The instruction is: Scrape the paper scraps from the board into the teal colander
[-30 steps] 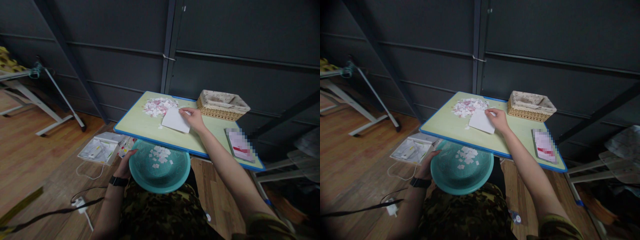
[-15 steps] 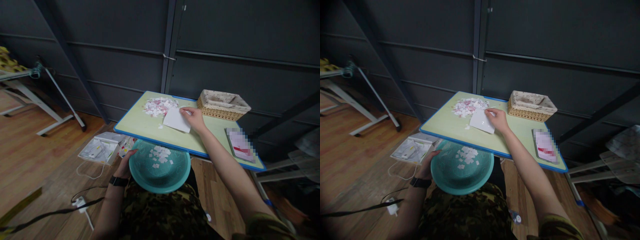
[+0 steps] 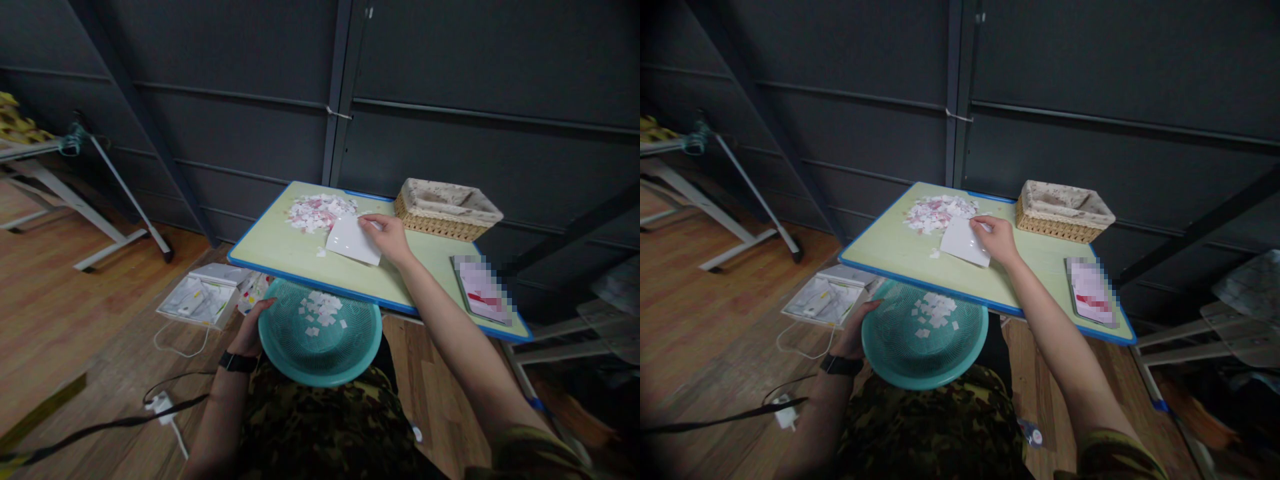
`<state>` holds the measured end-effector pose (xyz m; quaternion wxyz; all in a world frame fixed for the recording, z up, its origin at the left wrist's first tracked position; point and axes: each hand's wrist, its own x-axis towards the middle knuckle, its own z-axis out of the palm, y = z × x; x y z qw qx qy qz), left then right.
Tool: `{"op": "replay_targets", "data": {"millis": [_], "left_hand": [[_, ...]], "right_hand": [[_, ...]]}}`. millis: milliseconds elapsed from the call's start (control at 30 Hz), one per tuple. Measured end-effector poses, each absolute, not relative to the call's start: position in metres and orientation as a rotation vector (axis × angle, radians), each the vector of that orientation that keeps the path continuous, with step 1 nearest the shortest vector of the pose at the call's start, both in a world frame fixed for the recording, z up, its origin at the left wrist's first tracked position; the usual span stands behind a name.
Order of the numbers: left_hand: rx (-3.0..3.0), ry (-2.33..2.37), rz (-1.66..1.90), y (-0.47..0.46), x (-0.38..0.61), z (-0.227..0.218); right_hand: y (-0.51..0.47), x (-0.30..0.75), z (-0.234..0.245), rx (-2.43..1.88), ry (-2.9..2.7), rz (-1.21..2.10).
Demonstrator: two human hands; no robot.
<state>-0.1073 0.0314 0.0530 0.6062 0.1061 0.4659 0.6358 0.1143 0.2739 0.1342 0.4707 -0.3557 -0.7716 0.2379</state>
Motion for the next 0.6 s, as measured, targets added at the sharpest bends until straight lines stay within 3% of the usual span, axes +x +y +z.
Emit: {"op": "replay_targets", "data": {"millis": [600], "left_hand": [[0.261, 1.068, 1.466, 0.0307, -0.1078, 0.0513]], "right_hand": [[0.2762, 0.1190, 0.1354, -0.872, -1.877, 0.526]]}}
